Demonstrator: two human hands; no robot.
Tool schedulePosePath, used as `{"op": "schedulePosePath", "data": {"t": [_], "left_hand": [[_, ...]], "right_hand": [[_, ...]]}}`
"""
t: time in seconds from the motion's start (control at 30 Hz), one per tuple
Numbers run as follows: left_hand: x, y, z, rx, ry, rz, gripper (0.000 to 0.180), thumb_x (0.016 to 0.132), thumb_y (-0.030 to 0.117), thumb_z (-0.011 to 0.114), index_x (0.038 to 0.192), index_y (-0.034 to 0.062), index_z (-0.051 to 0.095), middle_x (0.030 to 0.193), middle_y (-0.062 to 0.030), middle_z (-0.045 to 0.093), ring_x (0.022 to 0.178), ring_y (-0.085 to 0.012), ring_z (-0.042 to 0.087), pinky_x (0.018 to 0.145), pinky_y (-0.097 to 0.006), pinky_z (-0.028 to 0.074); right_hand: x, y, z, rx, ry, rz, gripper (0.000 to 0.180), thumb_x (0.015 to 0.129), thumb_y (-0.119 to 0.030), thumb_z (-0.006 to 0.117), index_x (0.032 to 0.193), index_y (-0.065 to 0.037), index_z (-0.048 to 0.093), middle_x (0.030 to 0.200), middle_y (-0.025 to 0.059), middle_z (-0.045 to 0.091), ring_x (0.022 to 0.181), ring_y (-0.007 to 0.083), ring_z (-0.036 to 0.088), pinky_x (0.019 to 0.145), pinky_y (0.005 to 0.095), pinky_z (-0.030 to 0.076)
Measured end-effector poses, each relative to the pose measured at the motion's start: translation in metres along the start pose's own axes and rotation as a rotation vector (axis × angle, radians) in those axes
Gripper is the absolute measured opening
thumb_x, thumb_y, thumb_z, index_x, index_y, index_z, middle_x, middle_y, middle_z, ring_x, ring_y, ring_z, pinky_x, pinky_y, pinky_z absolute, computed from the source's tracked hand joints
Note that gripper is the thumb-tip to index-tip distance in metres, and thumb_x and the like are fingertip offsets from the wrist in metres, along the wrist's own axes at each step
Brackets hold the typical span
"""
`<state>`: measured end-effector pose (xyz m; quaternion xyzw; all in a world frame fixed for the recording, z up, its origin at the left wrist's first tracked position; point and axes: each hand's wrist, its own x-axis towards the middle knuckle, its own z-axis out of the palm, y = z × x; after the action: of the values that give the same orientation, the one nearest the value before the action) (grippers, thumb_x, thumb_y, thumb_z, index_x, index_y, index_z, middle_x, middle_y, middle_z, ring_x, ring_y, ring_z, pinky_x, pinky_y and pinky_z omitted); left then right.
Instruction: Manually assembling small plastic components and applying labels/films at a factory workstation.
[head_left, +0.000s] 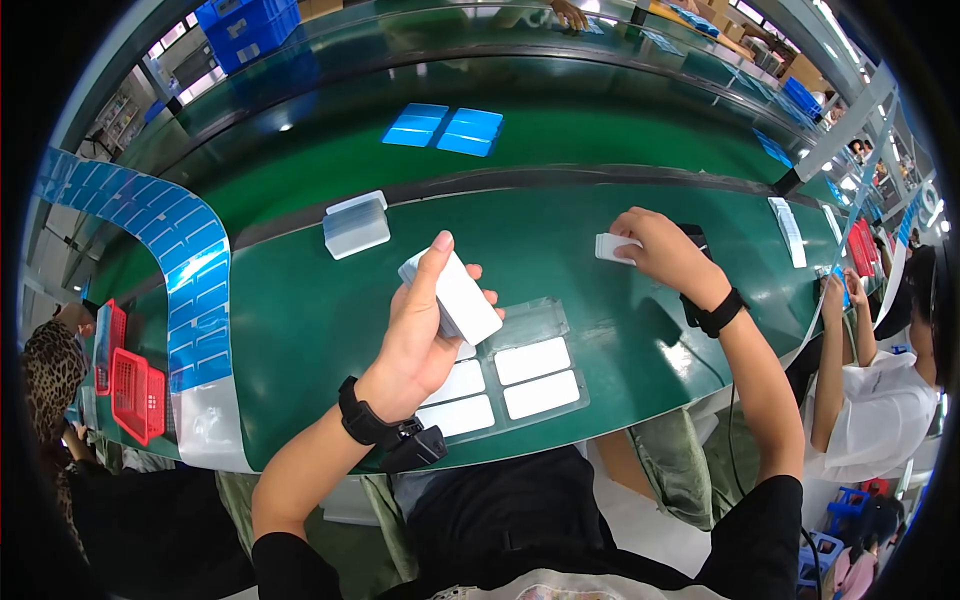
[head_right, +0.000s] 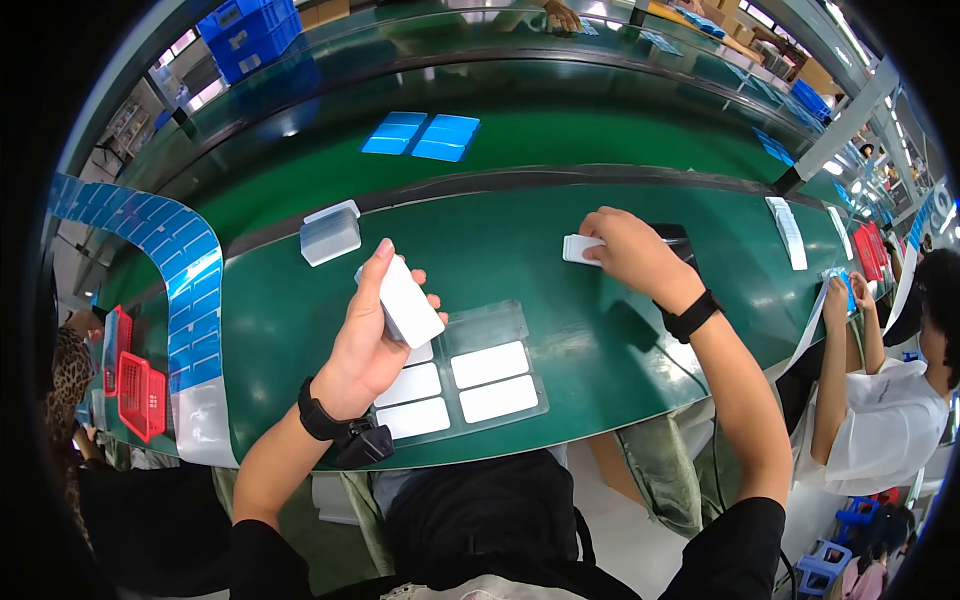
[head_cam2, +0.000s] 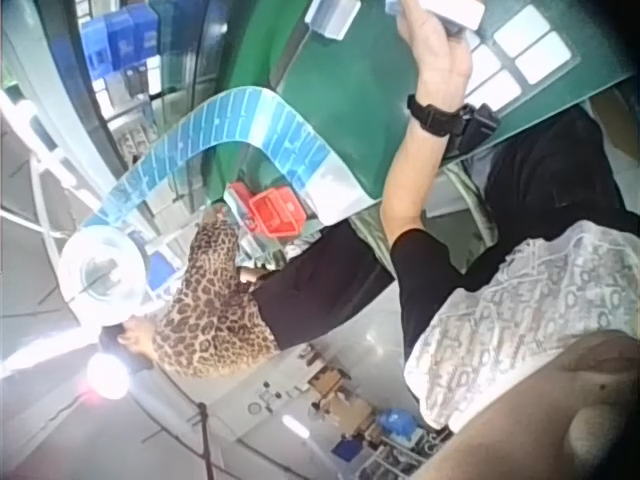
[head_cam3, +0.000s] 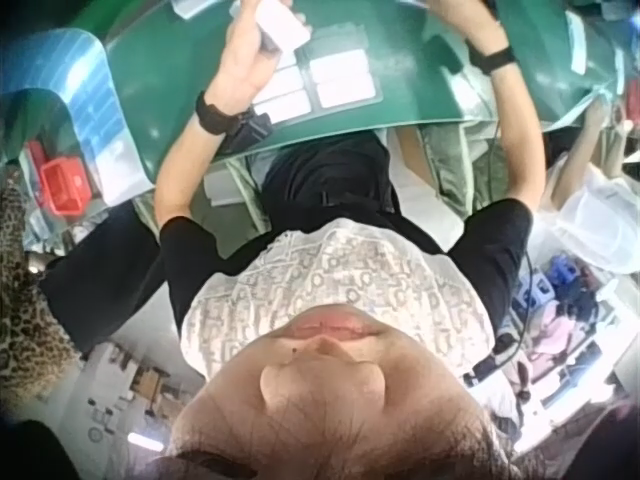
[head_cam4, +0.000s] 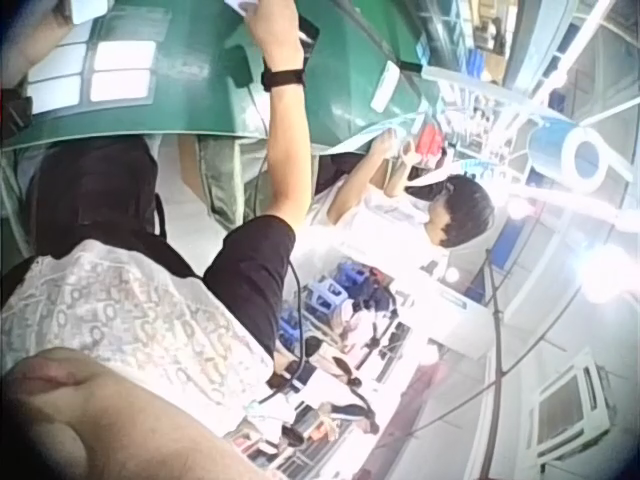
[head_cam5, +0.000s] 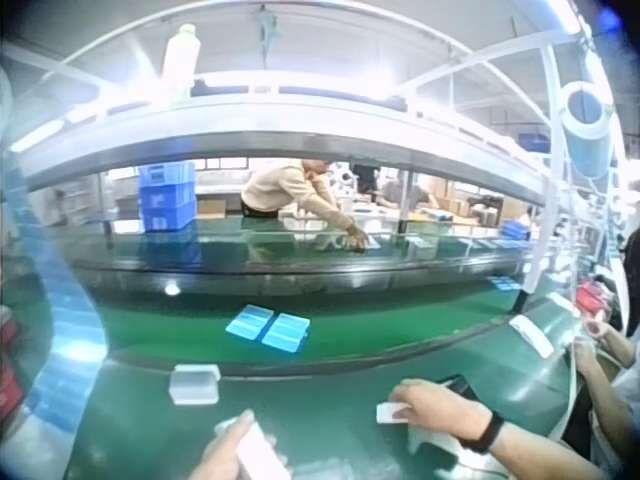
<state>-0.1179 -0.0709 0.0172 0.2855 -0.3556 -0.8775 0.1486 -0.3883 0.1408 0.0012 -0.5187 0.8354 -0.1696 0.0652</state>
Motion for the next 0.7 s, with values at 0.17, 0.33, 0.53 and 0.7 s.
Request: {"op": "schedulePosePath", "data": {"t": [0.17,0.33,0.53,0.7], "left_hand": [[-0.001,-0.005,0.005,0.061,0.038,-0.024,0.062,0.097,0.066,0.070,0.122,0.0136,0.049,0.107,-0.0079,0.060,0.086,-0.0241,0.069,0.080,-0.048,0.064],[0.001,-0.014,0.007,0.080,0.010,-0.028,0.067,0.097,0.070,0.066,0.125,0.0116,0.049,0.108,-0.0086,0.060,0.085,-0.0243,0.070,0.079,-0.049,0.065],[-0.002,-0.026,-0.001,0.140,-0.121,0.064,0.078,0.095,0.075,0.064,0.129,0.0070,0.050,0.114,-0.0090,0.063,0.102,-0.0217,0.071,0.088,-0.044,0.064],[-0.011,-0.028,-0.007,0.255,-0.171,0.137,0.083,0.093,0.079,0.061,0.136,0.0092,0.048,0.119,-0.0079,0.063,0.113,-0.0194,0.067,0.098,-0.040,0.061]], "right_hand": [[0.007,0.002,-0.008,0.199,-0.243,0.251,0.022,0.090,-0.009,0.081,0.105,0.002,0.070,0.089,0.0089,0.072,0.083,0.0193,0.069,0.079,0.0330,0.056],[0.006,-0.019,-0.017,0.606,-0.275,0.174,0.025,0.092,-0.015,0.084,0.106,0.002,0.071,0.093,0.0031,0.073,0.087,0.0093,0.068,0.079,0.0268,0.055],[-0.006,-0.138,0.013,1.305,-0.185,0.145,0.028,0.096,-0.018,0.084,0.109,0.001,0.068,0.097,0.0011,0.071,0.088,0.0062,0.065,0.078,0.0214,0.053],[-0.008,-0.167,0.021,1.222,-0.082,0.173,0.035,0.093,-0.021,0.088,0.108,0.002,0.066,0.085,-0.0025,0.063,0.079,0.0036,0.058,0.070,0.0212,0.051]]}}
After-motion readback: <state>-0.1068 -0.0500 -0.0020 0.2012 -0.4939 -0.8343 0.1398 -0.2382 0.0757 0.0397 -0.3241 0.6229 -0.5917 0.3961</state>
